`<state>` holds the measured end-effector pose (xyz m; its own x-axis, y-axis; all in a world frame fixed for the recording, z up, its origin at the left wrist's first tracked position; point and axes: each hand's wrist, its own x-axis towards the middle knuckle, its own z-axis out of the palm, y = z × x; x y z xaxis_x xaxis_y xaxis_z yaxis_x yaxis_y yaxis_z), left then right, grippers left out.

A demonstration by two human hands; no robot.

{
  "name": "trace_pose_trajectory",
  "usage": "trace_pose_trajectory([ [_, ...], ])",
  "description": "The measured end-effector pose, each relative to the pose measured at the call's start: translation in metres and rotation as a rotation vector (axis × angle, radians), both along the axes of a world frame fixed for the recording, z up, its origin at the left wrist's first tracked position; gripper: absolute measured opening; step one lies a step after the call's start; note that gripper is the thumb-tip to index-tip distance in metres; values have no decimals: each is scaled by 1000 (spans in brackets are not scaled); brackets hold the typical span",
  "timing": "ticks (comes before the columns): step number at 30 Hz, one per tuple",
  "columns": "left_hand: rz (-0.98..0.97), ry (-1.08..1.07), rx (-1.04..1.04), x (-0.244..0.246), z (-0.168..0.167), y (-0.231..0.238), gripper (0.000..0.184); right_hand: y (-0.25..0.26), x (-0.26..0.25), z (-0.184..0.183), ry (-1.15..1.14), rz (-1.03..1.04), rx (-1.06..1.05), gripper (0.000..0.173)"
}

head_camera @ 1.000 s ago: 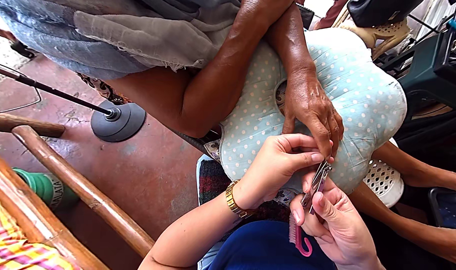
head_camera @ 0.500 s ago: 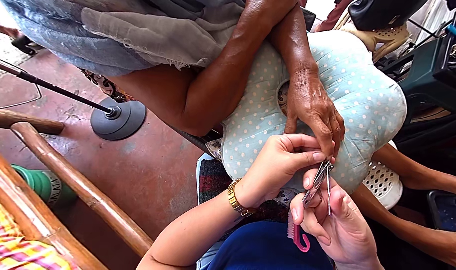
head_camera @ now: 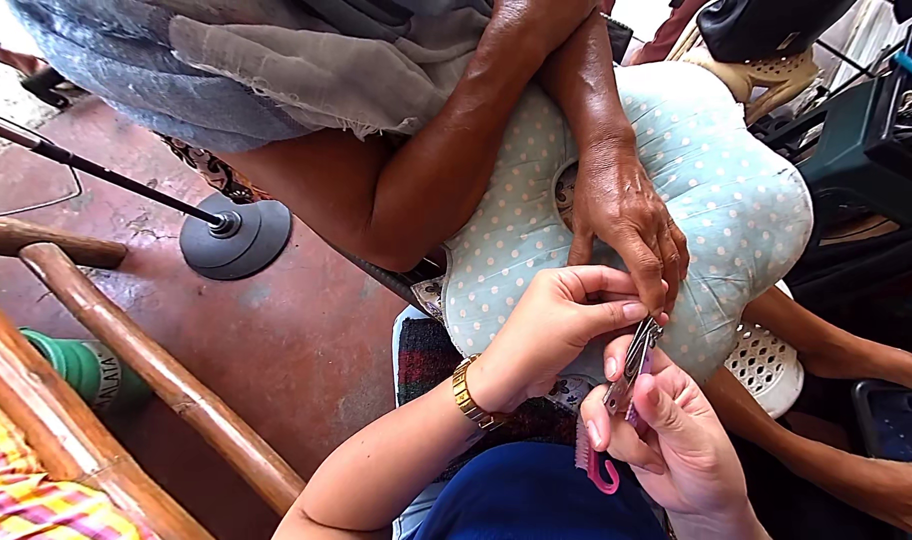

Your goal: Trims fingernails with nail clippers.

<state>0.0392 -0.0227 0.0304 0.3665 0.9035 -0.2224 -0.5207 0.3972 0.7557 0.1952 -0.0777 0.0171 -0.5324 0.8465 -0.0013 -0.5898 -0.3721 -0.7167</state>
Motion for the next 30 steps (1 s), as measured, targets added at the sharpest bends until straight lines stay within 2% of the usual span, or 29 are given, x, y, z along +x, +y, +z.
trace_pose_trajectory([
  [2, -41, -38, -4, -5, 0, 2, 18, 0, 12, 4, -331, 82, 199, 18],
  [5, -52, -110, -22, -9, 3, 3, 15, -6, 29, 35, -1009, 278, 608, 36],
  [7, -45, -125, -21, -10, 3, 3, 18, -10, 32, 49, -1158, 264, 681, 37],
  [12, -81, -175, -16, -15, 0, 4, 24, -6, 42, 29, -1030, -11, 585, 37],
  [18, -98, -221, -9, -19, -5, 3, 24, -1, 37, 24, -859, -78, 454, 36],
  [25, -96, -243, 2, -20, -8, 2, 23, 4, 32, 23, -1049, -208, 566, 42],
  [30, -101, -250, -8, -20, -7, 2, 21, 7, 33, 24, -1112, -254, 668, 40],
])
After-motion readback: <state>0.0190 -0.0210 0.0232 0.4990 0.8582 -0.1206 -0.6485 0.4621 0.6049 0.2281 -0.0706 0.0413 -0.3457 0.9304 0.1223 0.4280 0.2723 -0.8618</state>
